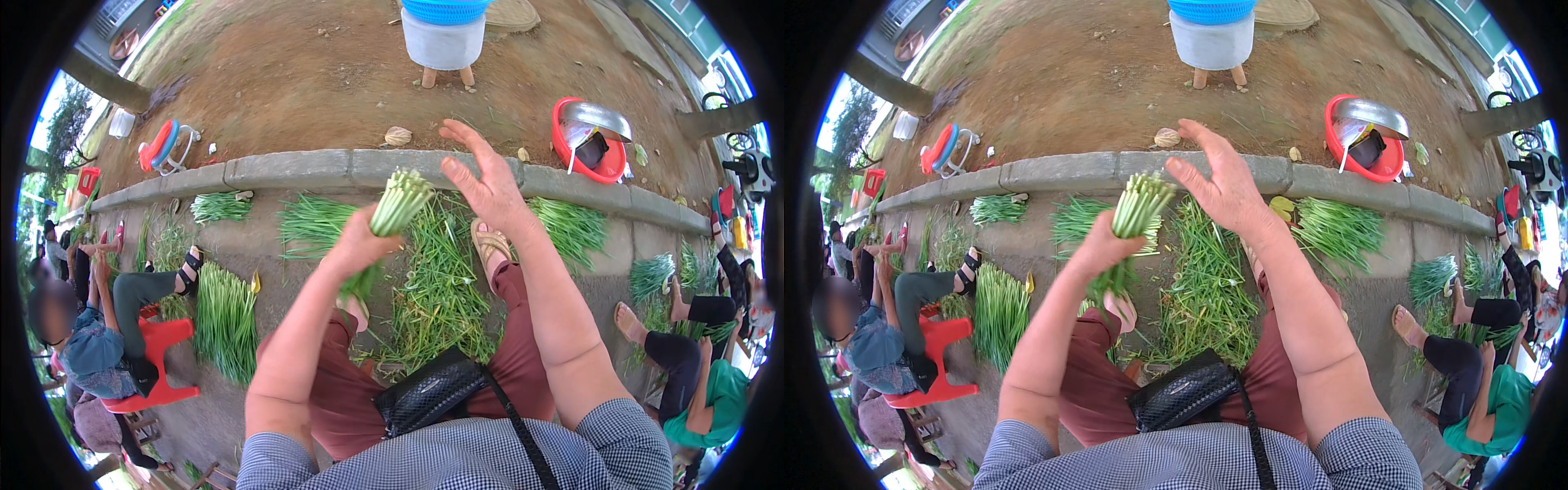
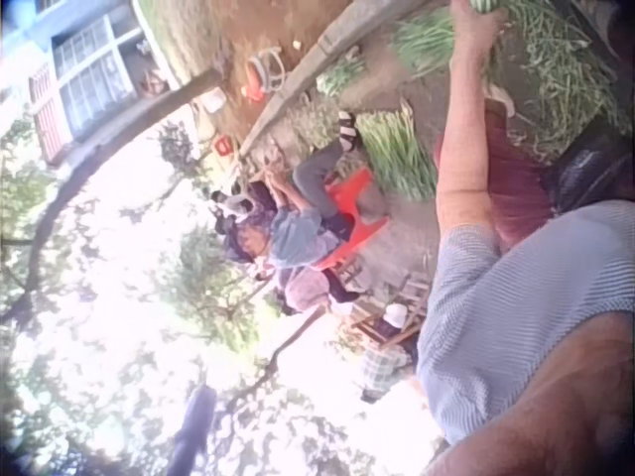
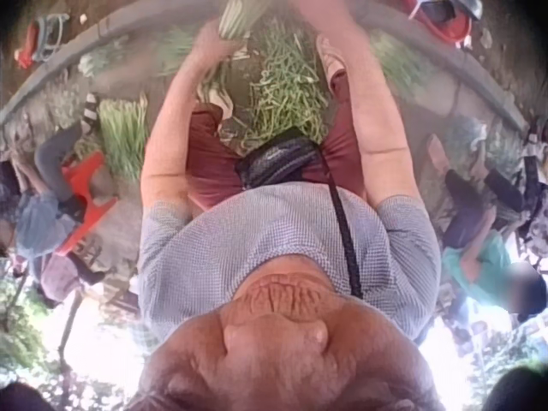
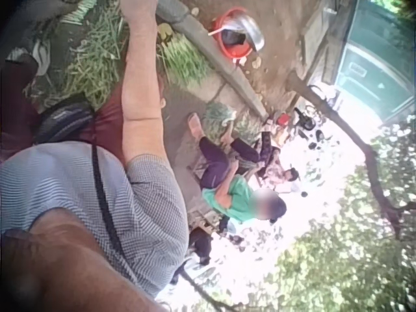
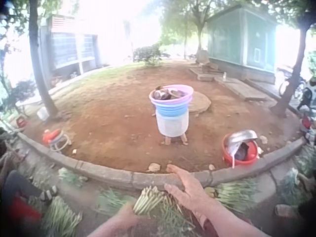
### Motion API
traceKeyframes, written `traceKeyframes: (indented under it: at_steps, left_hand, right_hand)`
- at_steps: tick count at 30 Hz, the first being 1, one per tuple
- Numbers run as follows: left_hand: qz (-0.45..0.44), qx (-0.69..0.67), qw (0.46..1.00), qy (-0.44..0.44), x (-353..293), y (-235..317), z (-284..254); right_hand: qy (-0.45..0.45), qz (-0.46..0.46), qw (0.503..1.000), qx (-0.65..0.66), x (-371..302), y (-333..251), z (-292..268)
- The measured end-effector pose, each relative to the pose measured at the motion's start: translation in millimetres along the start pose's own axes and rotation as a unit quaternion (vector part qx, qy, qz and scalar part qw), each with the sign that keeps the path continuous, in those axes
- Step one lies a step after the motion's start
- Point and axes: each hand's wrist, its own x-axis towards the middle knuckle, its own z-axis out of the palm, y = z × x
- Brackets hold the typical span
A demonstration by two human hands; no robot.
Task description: The person sorts a bunch of green onions by hand, picking individual stalks from the group, cleaning off loose layers, and placing them into a new bundle.
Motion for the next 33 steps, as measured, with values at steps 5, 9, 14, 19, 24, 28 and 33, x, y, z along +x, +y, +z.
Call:
traceKeyframes:
  at_steps: [5,9,14,19,24,28,33]
  left_hand:
    - [0.105,0.569,0.814,0.061,56,-40,-48]
    - [0.081,0.686,0.723,0.001,104,-115,-63]
    - [0.074,0.711,0.699,-0.021,153,-198,-48]
    - [0.104,0.713,0.694,0.003,190,-256,-28]
    - [0.107,0.701,0.703,0.046,204,-301,-8]
    - [0.055,0.705,0.701,0.092,205,-321,-2]
    - [0.052,0.714,0.692,0.098,204,-320,-7]
  right_hand:
    - [0.015,0.032,0.999,-0.034,-6,2,-1]
    - [0.0,0.004,0.997,-0.073,-11,-4,-2]
    - [-0.023,0.001,0.996,-0.084,-21,-9,-11]
    - [-0.074,0.008,0.989,-0.129,-26,-14,-16]
    - [-0.115,0.057,0.979,-0.159,-29,-8,-13]
    - [-0.133,0.076,0.976,-0.157,-30,-8,-9]
    - [-0.17,0.092,0.968,-0.159,-31,-10,-8]
